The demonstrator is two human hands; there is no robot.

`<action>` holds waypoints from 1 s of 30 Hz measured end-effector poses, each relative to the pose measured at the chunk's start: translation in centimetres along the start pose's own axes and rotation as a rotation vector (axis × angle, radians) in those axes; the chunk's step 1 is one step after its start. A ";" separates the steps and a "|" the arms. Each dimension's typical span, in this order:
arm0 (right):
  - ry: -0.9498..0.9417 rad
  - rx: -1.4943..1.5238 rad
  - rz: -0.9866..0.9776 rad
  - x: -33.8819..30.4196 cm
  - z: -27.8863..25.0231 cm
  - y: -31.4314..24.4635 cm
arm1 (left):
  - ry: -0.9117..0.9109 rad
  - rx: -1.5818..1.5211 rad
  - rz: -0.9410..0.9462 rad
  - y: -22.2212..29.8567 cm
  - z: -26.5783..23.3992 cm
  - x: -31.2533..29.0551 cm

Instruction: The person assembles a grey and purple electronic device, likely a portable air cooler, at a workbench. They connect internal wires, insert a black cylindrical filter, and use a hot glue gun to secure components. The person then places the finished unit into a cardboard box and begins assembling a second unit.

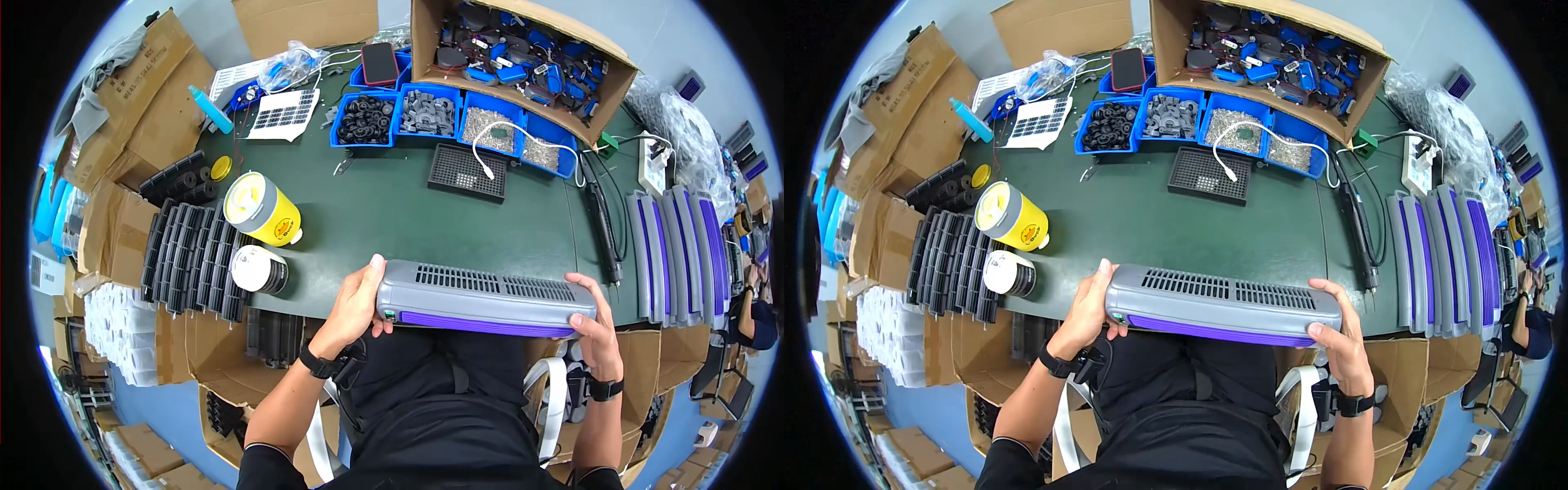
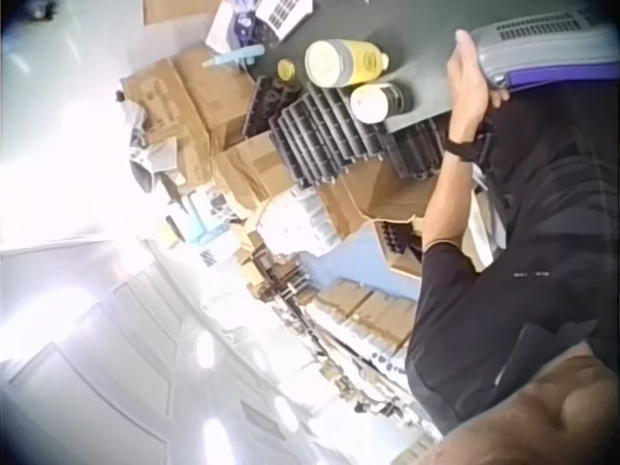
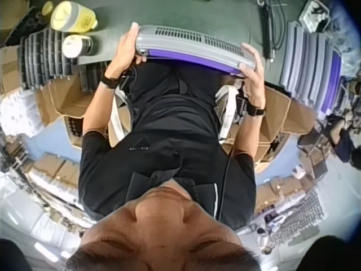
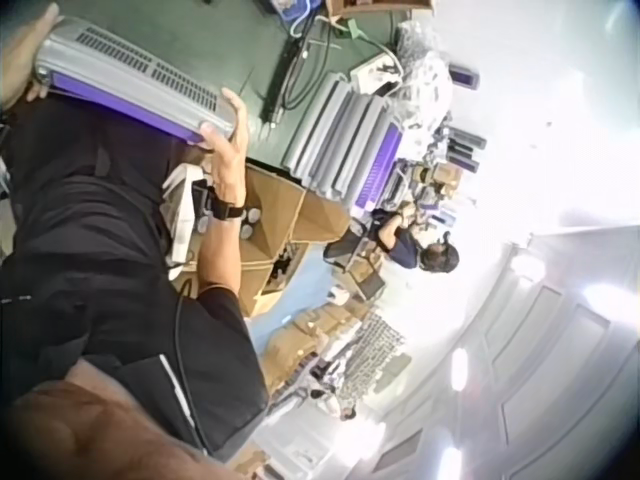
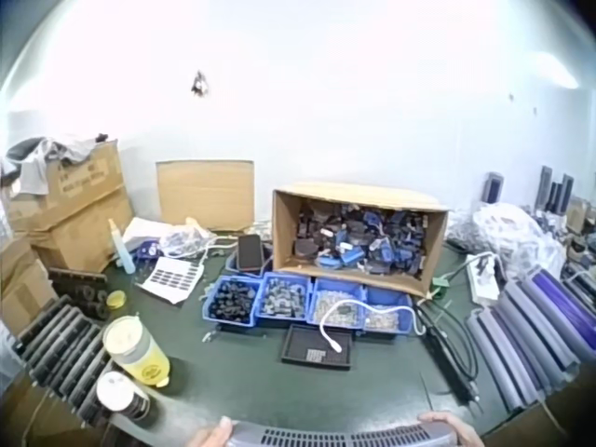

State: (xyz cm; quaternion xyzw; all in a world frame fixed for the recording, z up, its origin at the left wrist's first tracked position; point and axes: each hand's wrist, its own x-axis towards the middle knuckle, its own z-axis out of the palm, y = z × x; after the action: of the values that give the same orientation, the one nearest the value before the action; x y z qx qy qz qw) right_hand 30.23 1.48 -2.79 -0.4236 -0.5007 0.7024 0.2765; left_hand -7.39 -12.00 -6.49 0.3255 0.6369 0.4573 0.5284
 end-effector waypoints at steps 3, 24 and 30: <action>-0.004 -0.010 -0.017 -0.2 0.1 0.0 | 0.009 0.007 0.003 0.0 0.1 -0.2; 0.052 -0.033 -0.098 -0.3 0.4 0.6 | 0.011 -0.010 0.006 -0.1 0.2 -0.2; 0.041 -0.001 -0.034 -0.2 0.5 0.2 | 0.012 -0.016 0.004 0.0 0.2 -0.3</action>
State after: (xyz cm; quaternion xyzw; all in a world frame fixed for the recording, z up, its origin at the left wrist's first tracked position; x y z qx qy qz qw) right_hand 29.91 0.98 -2.86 -0.4294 -0.5024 0.6886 0.2983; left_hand -7.15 -12.18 -6.40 0.3199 0.6355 0.4656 0.5263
